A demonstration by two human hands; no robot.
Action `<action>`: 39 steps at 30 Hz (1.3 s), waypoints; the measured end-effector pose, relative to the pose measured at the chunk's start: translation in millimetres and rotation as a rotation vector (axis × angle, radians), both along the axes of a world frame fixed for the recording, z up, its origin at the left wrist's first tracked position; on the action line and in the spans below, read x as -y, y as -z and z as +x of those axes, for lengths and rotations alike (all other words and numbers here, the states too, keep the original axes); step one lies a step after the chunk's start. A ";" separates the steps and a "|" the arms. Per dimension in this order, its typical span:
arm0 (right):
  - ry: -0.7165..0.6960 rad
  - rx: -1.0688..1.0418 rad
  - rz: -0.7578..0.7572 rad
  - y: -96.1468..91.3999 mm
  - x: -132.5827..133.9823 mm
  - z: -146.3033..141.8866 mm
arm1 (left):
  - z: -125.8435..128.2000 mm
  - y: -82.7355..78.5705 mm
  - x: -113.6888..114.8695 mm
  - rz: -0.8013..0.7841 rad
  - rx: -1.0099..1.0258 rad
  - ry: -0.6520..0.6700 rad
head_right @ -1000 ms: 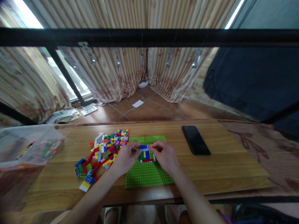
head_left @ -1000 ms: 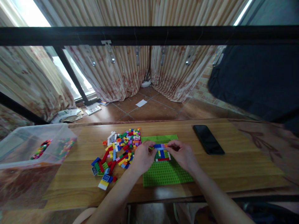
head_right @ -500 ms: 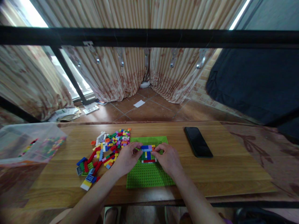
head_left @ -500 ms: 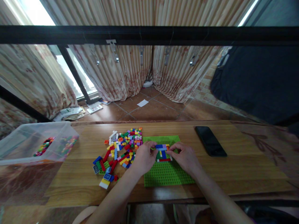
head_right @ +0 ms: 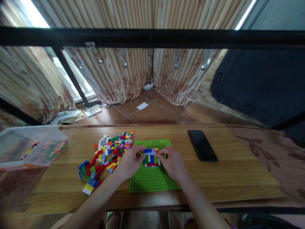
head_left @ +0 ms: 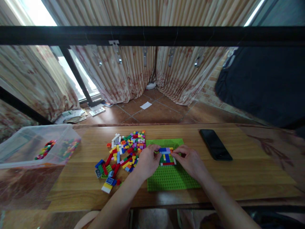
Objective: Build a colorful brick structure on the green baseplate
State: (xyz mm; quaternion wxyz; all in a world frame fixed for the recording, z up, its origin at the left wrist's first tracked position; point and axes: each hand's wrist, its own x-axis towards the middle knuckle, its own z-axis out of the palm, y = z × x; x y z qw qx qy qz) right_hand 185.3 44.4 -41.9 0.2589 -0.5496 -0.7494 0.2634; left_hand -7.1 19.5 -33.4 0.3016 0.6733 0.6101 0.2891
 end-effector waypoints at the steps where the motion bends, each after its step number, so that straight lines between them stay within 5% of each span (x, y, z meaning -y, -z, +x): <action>1: 0.007 0.001 0.001 -0.4 0.7 -0.6 | 0.0 0.6 0.0 0.000 0.002 -0.001; 39: 0.108 -0.001 0.116 4.2 6.6 -11.5 | -0.5 3.3 0.5 0.015 -0.023 0.013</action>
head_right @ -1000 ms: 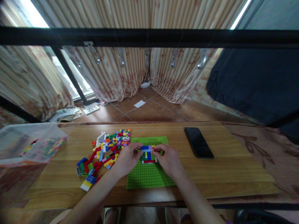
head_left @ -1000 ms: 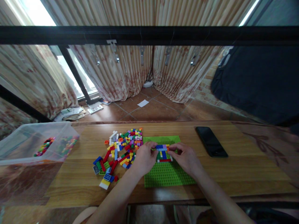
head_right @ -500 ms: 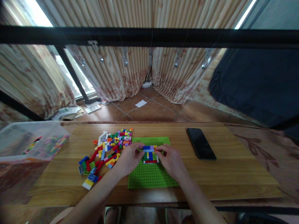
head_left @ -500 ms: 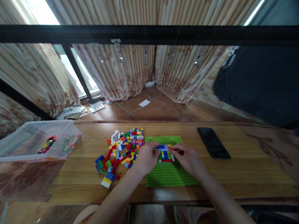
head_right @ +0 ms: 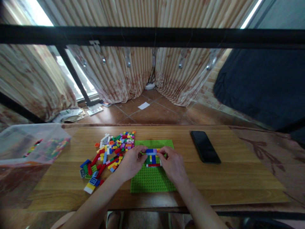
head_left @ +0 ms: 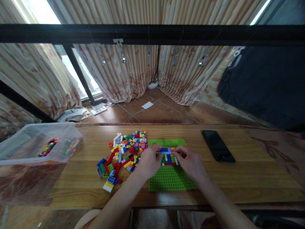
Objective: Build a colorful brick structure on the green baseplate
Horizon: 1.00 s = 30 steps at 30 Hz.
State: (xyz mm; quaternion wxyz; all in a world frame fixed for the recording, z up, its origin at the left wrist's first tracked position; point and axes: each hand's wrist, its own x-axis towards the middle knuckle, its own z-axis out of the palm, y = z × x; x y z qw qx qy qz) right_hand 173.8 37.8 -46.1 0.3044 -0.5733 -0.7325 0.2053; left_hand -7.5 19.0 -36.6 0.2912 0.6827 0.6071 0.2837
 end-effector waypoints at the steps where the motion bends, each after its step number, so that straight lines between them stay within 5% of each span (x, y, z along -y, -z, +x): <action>1: -0.011 -0.006 -0.003 0.3 0.3 0.0 | -0.1 0.1 0.0 0.001 -0.002 -0.002; 16: 0.004 -0.112 -0.048 -0.8 -6.9 14.8 | 0.4 0.5 0.3 -0.007 0.001 -0.005; 30: -0.131 -0.024 0.029 5.0 -5.3 9.7 | 0.4 2.7 0.5 0.025 0.008 0.002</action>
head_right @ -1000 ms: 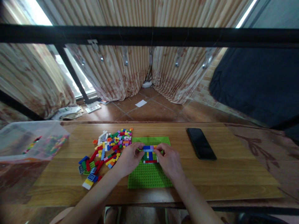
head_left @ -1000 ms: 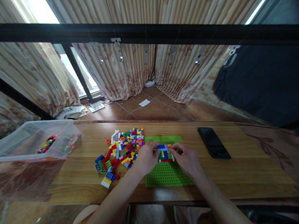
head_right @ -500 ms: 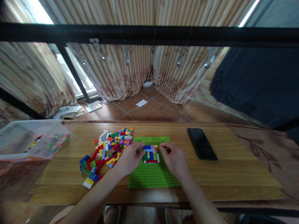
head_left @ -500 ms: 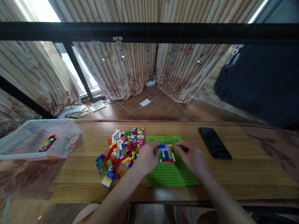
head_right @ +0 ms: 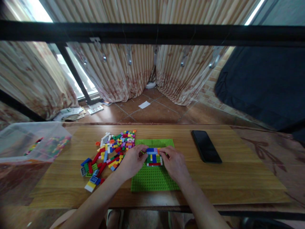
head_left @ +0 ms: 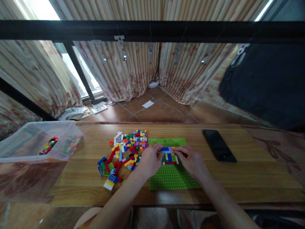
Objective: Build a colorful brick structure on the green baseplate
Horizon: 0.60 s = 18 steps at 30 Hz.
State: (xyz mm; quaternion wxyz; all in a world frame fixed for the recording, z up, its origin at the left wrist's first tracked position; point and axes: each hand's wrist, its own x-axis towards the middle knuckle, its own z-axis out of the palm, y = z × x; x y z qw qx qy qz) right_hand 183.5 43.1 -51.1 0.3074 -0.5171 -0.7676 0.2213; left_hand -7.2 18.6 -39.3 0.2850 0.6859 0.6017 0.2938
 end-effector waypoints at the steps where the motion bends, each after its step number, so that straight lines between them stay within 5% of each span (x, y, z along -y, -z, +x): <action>1: -0.011 0.017 0.015 -0.7 0.2 0.2 | 0.0 0.7 -0.3 0.007 0.007 0.002; 12: -0.088 0.160 0.121 -0.9 -0.1 -1.7 | 3.7 -0.4 3.8 0.015 -0.020 0.012; 18: -0.096 0.065 0.082 -1.8 -0.2 -0.3 | 2.8 -4.9 3.2 -0.015 -0.017 0.007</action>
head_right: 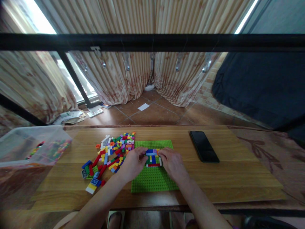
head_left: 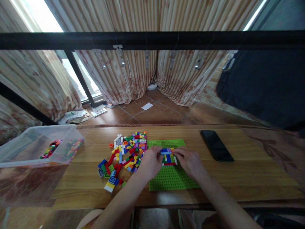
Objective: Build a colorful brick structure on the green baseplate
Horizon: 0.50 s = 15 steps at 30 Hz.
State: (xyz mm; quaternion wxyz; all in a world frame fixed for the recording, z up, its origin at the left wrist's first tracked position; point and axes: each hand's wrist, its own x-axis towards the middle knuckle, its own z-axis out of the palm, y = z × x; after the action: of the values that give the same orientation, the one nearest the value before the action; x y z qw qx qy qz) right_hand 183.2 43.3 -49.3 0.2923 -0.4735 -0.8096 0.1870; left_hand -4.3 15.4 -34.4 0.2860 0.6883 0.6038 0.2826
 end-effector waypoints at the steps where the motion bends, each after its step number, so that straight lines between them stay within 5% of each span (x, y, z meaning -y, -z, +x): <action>1: 0.015 -0.029 -0.011 -0.8 -0.2 1.2 | -0.3 -0.6 -0.2 0.000 0.007 0.000; 8: 0.272 -0.237 0.070 -8.8 -4.4 10.1 | -7.0 -0.7 -4.0 0.022 0.011 -0.038; 15: 0.240 -0.208 0.151 -10.5 -2.7 6.7 | -56.2 -17.2 -18.8 0.074 0.068 -0.269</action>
State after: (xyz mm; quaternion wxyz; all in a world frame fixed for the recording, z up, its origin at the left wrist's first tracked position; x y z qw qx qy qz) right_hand 189.9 46.0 -38.8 0.4292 -0.5217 -0.7243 0.1375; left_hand -60.5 34.2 -17.2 0.2402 0.6012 0.6698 0.3637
